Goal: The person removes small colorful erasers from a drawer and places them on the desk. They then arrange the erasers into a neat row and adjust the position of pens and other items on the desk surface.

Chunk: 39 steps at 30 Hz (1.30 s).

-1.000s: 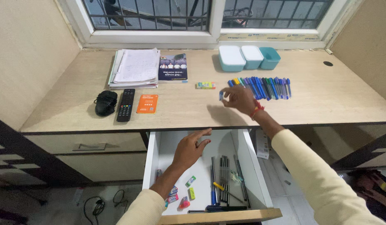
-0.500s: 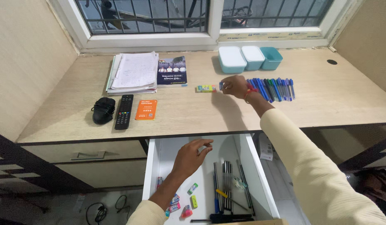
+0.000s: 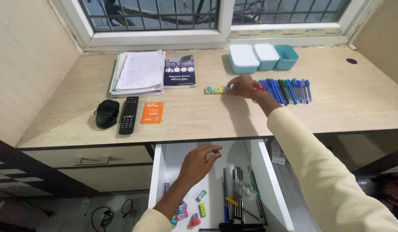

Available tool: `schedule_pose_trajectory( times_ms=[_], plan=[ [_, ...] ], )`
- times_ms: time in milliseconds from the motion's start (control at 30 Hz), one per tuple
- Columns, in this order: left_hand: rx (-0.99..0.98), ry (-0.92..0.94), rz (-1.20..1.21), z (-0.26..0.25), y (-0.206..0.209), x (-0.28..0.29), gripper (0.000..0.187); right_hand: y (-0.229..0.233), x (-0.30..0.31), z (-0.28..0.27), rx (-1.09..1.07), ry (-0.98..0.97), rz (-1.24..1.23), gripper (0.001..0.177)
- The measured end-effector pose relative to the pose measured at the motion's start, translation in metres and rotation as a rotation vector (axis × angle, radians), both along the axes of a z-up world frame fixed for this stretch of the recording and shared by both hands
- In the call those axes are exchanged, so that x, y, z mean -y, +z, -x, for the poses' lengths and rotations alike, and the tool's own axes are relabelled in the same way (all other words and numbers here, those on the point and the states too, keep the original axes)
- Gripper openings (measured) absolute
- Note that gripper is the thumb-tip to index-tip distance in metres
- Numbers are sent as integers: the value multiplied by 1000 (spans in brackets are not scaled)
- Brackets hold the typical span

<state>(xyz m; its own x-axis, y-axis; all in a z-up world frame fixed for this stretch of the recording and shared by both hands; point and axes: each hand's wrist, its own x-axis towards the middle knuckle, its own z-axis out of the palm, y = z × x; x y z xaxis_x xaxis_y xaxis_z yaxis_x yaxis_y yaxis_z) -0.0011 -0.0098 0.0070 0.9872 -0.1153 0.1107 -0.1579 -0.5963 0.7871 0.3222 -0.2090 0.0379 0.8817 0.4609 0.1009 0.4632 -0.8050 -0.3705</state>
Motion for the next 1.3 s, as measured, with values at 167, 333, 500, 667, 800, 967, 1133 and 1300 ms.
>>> schedule_pose_trajectory(
  times_ms=[167,333,500,667,800,967,1133,1300],
  plan=[
    [-56,-8,-30,-5,-7,0,30,3,-9,-2,-35,-25,64,43],
    [-35,-9,-9,-4,-7,-2,30,7,-7,1,-53,-31,84,41],
    [-46,-3,3,-3,-6,-2,30,6,-7,-2,-79,-19,88,39],
    [-69,-5,-32,-3,-3,-2,29,9,-9,0,-80,-28,156,40],
    [-47,2,-20,-2,-2,-3,30,11,-9,0,-89,-36,196,40],
    [-82,9,-53,-5,-5,-2,30,13,-13,1,-94,-64,227,42],
    [-93,14,-44,-3,-3,-4,31,27,-17,19,-186,-115,140,56],
    [-74,16,-45,-2,-1,-4,31,27,-15,23,-200,-56,27,64]
  ],
)
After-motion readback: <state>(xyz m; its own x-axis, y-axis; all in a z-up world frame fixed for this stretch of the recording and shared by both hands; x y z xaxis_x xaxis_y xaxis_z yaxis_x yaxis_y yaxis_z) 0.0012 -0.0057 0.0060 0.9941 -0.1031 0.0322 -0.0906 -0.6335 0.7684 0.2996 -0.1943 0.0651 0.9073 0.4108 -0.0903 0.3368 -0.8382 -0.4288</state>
